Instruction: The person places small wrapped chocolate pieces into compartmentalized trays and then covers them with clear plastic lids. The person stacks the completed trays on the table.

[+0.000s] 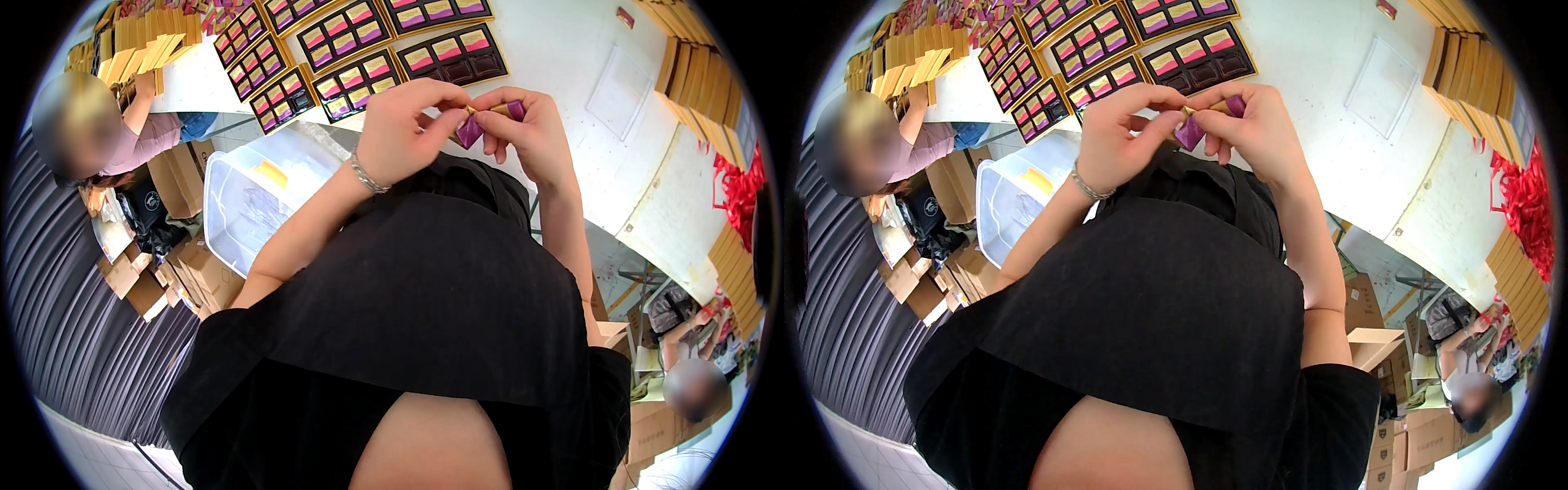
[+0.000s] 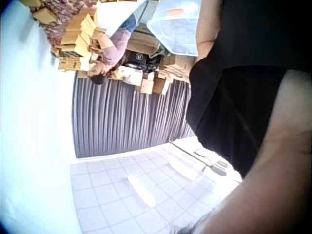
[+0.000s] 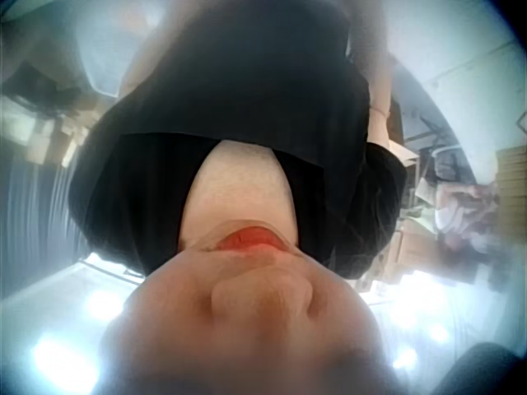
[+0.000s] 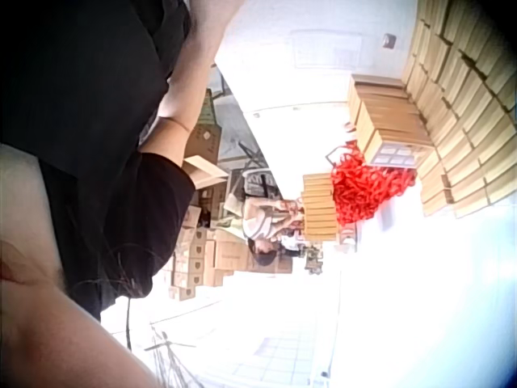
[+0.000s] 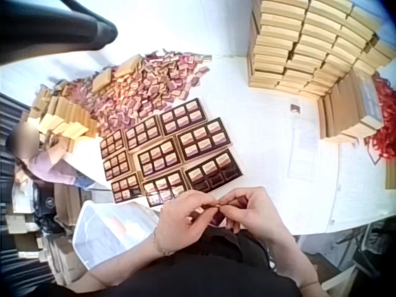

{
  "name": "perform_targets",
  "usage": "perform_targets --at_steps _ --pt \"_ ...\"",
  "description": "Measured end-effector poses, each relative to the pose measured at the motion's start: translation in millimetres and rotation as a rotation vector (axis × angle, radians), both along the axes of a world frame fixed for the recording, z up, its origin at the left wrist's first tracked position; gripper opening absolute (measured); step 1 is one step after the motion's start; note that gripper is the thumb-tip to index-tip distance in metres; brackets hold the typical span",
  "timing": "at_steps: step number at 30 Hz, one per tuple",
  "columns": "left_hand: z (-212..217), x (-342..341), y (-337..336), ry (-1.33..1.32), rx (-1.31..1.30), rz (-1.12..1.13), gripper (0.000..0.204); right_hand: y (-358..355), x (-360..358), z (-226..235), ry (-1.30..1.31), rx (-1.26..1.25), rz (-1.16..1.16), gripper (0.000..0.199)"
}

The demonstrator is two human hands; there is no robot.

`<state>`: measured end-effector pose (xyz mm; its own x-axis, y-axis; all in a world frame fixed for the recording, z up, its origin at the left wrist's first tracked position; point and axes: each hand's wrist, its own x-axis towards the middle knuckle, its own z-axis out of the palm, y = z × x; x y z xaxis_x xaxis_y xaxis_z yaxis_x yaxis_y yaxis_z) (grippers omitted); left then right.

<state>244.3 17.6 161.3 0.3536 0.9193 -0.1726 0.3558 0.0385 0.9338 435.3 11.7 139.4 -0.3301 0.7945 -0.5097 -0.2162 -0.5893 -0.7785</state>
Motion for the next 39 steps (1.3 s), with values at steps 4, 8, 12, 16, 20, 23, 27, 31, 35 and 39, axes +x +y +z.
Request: perform_targets --at_steps 4,8,12,16,20,23,27,31,35,39 --pt "-14 -23 7 0.047 0.339 -0.214 0.033 -1 1 -12 0.171 -0.162 0.009 0.013" --pt "-22 -30 5 -0.006 0.357 -0.353 0.037 -1 -8 -38 0.432 -0.353 0.129 0.012" --pt "-39 -39 0 0.027 0.367 -0.354 0.02 -10 -25 -65 0.512 -0.519 0.203 0.016" --pt "-72 -51 4 0.358 0.137 -0.141 0.014 -15 -37 -93 0.186 -0.398 0.106 0.022" --pt "-127 -50 26 0.678 0.201 -0.119 0.02 -17 -40 -115 -0.176 -0.129 -0.011 0.022" --pt "-160 -39 33 0.778 0.246 -0.176 0.022 -16 -45 -124 -0.401 0.066 -0.011 0.021" --pt "-165 -30 36 0.807 0.243 -0.251 0.02 -14 -55 -152 -0.602 0.402 -0.03 0.027" --pt "-156 -23 37 0.857 0.181 -0.312 0.02 -7 -68 -164 -0.81 0.681 -0.047 0.027" --pt "-159 -21 36 0.822 0.144 -0.212 0.018 2 -70 -167 -0.891 0.752 -0.008 0.02" --pt "-158 -20 29 0.762 0.084 -0.121 0.017 3 -71 -171 -0.948 0.758 0.022 0.016"
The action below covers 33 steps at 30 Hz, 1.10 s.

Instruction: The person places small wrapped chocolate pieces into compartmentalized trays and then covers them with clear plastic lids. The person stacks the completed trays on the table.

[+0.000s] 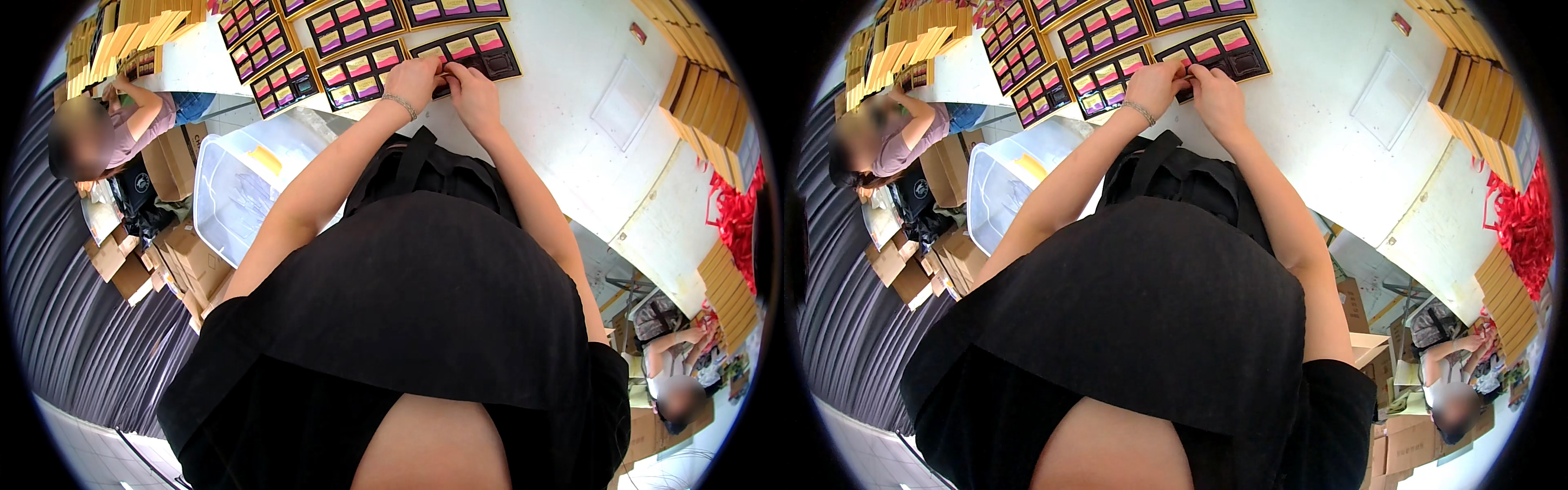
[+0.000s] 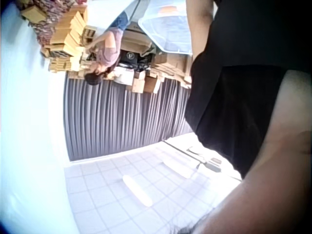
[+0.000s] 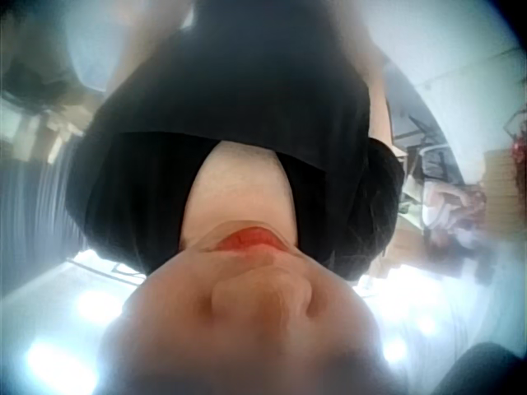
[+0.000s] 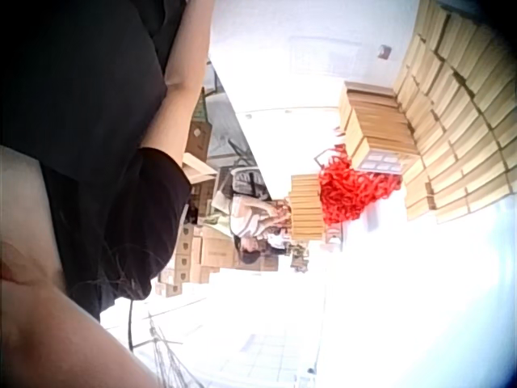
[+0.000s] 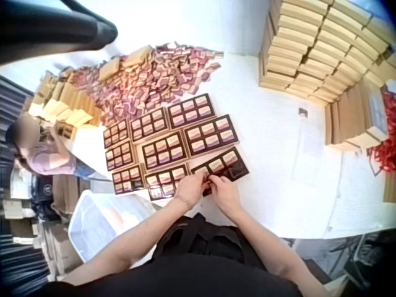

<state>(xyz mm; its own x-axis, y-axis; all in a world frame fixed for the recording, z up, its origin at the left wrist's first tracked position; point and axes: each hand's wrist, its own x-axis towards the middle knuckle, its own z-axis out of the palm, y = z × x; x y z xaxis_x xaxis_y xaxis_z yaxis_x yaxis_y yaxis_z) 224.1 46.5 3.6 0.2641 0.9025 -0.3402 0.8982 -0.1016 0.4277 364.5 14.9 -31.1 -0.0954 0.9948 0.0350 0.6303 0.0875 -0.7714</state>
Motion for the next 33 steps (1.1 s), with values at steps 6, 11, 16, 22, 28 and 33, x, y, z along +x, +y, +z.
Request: perform_targets --at_steps 6,11,16,22,28,33 --pt "1 -1 -13 -0.055 0.236 0.053 0.012 1 -2 2 -0.076 -0.012 -0.003 0.013" --pt "0 0 -14 -0.053 0.182 0.104 0.011 1 -4 1 -0.144 -0.044 -0.007 0.01" --pt "-2 5 -15 0.015 0.174 0.095 0.008 -1 -4 4 -0.204 -0.075 0.014 0.01" --pt "-9 0 -21 -0.066 0.339 0.02 0.01 0 -5 2 -0.211 -0.067 -0.03 0.012" --pt "-3 2 -26 -0.099 0.298 0.081 0.015 1 0 -14 -0.06 -0.014 -0.051 0.025" --pt "7 -1 -29 -0.086 0.247 0.093 0.017 6 27 35 0.919 -0.747 -0.336 0.033"
